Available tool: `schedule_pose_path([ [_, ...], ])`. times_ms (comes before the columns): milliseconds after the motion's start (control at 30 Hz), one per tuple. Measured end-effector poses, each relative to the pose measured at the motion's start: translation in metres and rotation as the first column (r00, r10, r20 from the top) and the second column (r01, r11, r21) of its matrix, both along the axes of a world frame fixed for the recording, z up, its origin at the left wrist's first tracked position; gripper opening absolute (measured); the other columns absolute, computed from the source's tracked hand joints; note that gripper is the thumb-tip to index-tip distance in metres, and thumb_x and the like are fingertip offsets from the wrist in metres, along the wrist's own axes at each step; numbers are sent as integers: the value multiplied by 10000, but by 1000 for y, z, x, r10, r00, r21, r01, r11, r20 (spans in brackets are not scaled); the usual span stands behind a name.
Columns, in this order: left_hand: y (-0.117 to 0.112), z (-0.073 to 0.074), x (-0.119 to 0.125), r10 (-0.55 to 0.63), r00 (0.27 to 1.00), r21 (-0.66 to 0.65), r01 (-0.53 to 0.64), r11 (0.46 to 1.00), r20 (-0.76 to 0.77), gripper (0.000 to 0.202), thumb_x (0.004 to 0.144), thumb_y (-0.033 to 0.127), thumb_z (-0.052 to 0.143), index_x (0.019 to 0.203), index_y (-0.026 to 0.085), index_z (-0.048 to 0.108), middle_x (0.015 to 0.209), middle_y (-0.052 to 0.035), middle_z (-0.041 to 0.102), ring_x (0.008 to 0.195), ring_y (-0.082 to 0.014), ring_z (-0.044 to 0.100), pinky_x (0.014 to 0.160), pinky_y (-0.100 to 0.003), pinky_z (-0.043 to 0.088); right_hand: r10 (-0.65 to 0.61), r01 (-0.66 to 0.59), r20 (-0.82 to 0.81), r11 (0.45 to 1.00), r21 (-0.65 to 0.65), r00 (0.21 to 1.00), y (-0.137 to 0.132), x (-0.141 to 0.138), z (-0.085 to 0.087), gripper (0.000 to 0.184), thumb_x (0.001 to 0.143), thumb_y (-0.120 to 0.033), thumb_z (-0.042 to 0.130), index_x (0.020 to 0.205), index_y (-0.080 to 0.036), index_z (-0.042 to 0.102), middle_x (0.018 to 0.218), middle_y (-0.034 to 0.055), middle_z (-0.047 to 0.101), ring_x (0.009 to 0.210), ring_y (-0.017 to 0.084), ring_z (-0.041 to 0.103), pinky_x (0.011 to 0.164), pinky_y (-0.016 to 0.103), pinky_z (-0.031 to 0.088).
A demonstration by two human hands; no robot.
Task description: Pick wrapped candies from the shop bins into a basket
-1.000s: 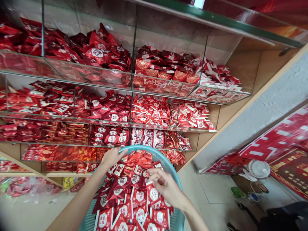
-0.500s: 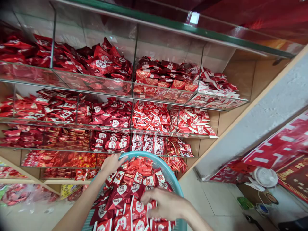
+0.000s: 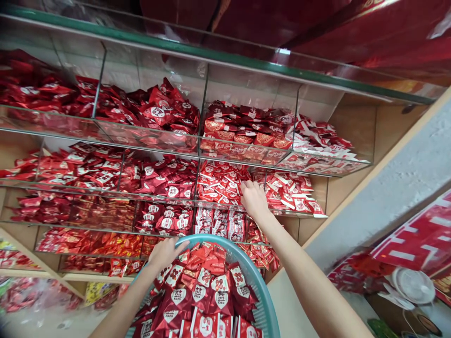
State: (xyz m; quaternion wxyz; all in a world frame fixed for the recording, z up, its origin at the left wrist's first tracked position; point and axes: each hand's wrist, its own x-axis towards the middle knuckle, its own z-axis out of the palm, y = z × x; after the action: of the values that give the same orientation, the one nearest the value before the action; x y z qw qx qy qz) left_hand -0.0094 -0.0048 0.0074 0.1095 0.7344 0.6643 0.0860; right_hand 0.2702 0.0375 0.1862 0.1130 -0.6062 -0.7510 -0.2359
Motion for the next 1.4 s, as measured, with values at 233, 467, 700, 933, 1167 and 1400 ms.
schedule_pose_path([
  [233, 1, -4, -2, -6, 1000, 35, 6, 999, -1, 595, 799, 625, 190, 871, 191, 591, 807, -100, 675, 779, -266, 636, 650, -344, 442, -12, 14, -45, 998, 55, 999, 4, 5, -3, 251, 862, -210, 372, 871, -162, 618, 886, 102, 583, 836, 208, 518, 708, 294, 375],
  [467, 0, 2, 1, 4, 1000, 19, -4, 1000, -24, 653, 774, 664, 179, 891, 175, 596, 817, -115, 671, 791, -269, 634, 661, -337, 444, 264, -26, -734, 947, 319, 626, -14, 9, 4, 263, 805, -361, 459, 818, -151, 616, 715, 55, 609, 609, 159, 541, 620, 289, 418],
  [700, 2, -3, -1, -9, 1000, 31, 9, 999, -17, 629, 792, 636, 172, 908, 177, 588, 804, -120, 673, 785, -279, 636, 656, -353, 450, -23, -328, -997, 945, 3, -76, -58, -5, -4, 264, 714, -428, 593, 730, -172, 531, 505, -29, 537, 460, 89, 491, 453, 194, 365],
  [933, 2, -2, -1, -9, 1000, 24, 9, 1000, -16, 643, 779, 656, 182, 917, 176, 588, 801, -123, 670, 783, -280, 633, 650, -351, 446, -169, -510, -958, 818, -267, 231, -99, -12, -36, 295, 815, -490, 444, 722, -214, 400, 358, -111, 387, 298, 49, 354, 341, 153, 216],
  [1167, 1, 2, 1, -5, 1000, -23, 4, 1000, -23, 692, 759, 685, 168, 986, 179, 582, 856, -134, 662, 808, -257, 625, 683, -333, 433, -549, -721, -835, 576, -385, 7, -128, -22, -78, 323, 761, -507, 526, 845, -230, 382, 545, -90, 494, 442, 72, 541, 396, 152, 359],
  [1400, 3, -3, 1, -12, 999, 10, 12, 1000, -31, 696, 765, 678, 151, 950, 165, 584, 842, -130, 662, 801, -254, 625, 669, -315, 430, -493, -793, -845, 420, -441, 209, -140, -32, -109, 298, 679, -415, 658, 755, -173, 501, 535, -70, 510, 416, 38, 433, 416, 166, 328],
])
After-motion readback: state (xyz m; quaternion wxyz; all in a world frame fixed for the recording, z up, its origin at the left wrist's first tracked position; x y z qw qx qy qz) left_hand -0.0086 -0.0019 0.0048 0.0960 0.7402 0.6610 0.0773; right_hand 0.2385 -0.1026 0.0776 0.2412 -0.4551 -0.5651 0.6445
